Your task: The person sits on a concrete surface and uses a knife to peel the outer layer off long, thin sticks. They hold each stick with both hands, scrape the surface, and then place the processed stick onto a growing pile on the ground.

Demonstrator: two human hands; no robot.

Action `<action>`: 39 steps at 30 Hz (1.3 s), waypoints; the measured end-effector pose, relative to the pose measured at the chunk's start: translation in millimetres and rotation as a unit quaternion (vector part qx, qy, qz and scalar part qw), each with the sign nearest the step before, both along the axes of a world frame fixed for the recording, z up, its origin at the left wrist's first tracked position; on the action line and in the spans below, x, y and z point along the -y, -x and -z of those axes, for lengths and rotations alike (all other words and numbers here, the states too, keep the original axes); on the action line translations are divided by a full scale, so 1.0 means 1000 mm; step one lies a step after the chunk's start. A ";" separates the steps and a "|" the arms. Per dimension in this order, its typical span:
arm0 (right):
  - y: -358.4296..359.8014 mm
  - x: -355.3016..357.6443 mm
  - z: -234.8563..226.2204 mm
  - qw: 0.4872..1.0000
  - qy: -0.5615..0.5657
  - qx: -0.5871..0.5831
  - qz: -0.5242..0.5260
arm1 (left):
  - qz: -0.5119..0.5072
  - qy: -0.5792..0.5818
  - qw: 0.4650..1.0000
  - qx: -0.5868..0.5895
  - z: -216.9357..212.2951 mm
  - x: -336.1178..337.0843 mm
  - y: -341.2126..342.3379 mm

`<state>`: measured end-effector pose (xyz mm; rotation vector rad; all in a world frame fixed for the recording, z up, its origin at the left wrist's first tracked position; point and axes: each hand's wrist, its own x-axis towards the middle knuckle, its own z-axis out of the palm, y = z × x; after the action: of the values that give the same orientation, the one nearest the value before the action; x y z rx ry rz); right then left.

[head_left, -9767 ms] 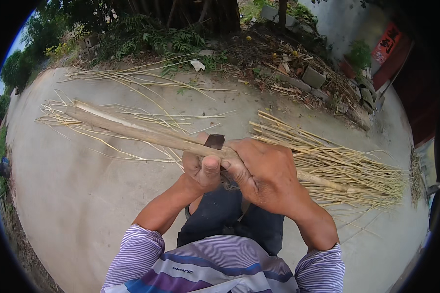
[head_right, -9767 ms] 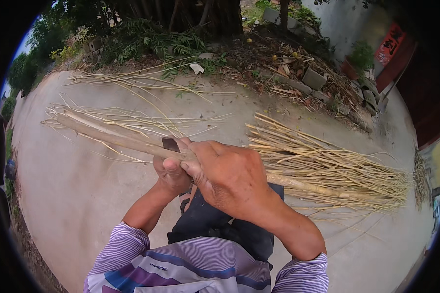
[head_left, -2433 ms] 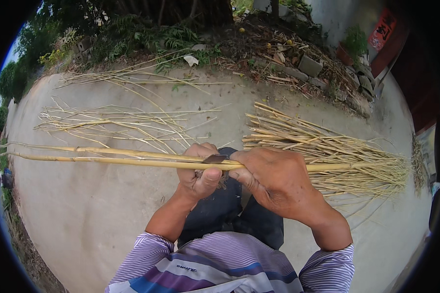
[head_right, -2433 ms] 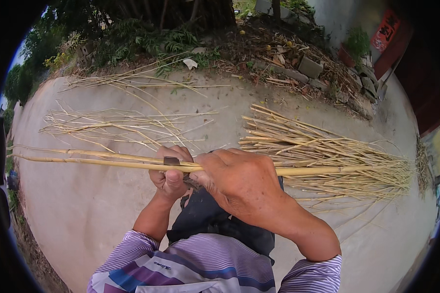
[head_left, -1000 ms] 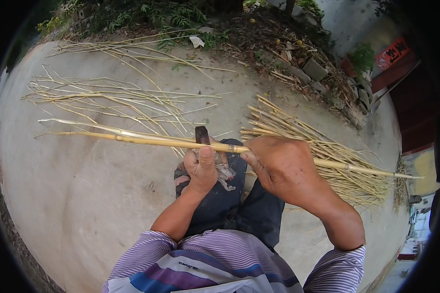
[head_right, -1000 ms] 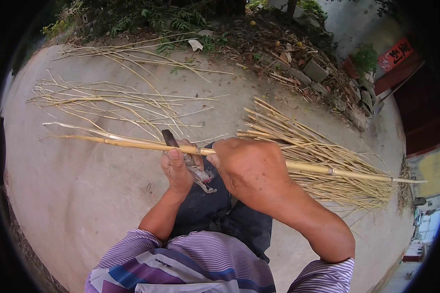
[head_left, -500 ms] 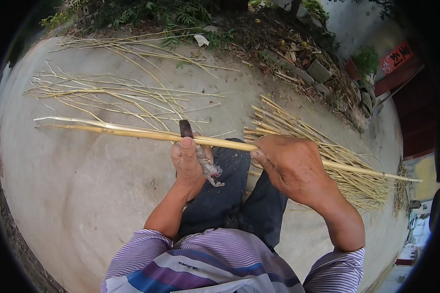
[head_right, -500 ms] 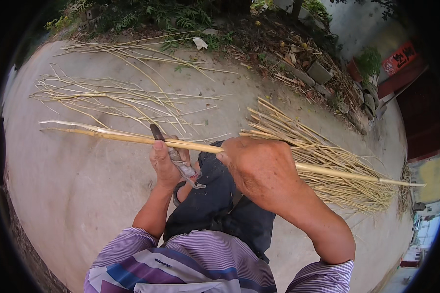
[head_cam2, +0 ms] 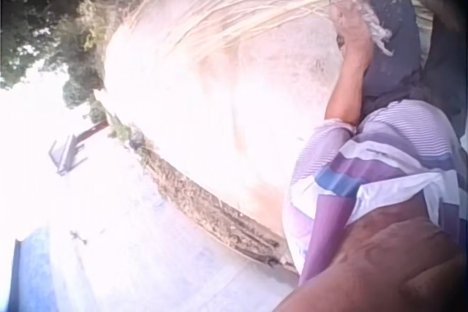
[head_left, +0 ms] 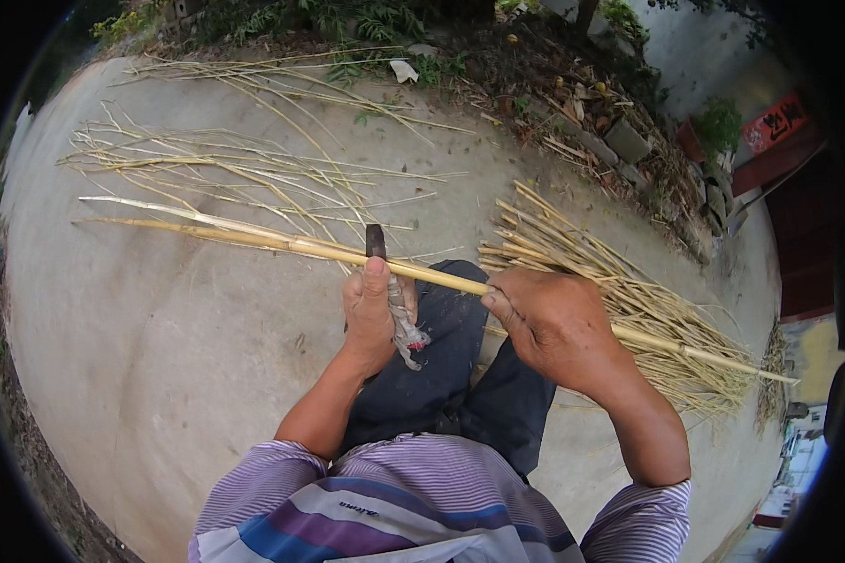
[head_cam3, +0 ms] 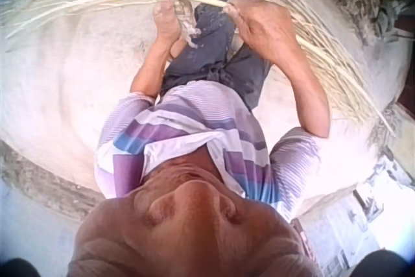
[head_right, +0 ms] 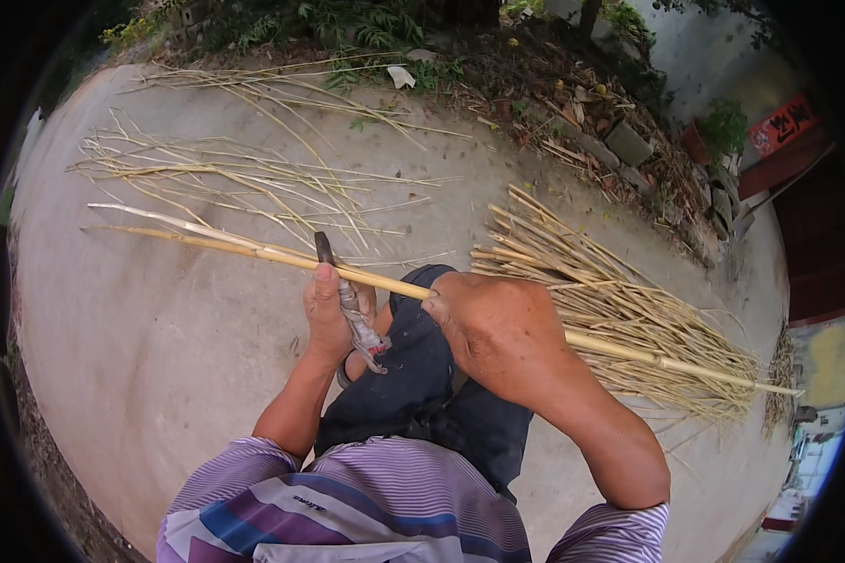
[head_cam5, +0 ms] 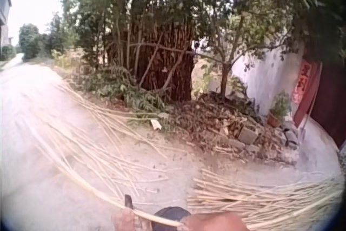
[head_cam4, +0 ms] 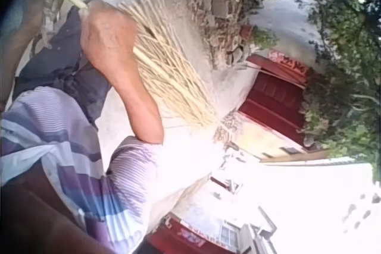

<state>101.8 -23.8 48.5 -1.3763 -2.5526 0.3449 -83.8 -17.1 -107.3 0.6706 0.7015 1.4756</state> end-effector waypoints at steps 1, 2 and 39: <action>0.004 0.001 0.006 1.000 -0.003 -0.005 -0.003 | 0.037 -0.060 0.995 -0.072 0.004 0.003 -0.007; 0.009 0.001 0.008 1.000 -0.007 -0.019 -0.006 | 0.016 -0.054 0.996 -0.066 0.004 0.008 -0.019; -0.011 0.007 0.029 0.998 0.034 -0.049 0.019 | 0.015 0.047 0.993 -0.105 0.026 0.003 0.013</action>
<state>112.8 -30.3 19.3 -1.3933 -2.4523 0.4836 -97.2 -20.1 -133.3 0.7671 0.9134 1.3484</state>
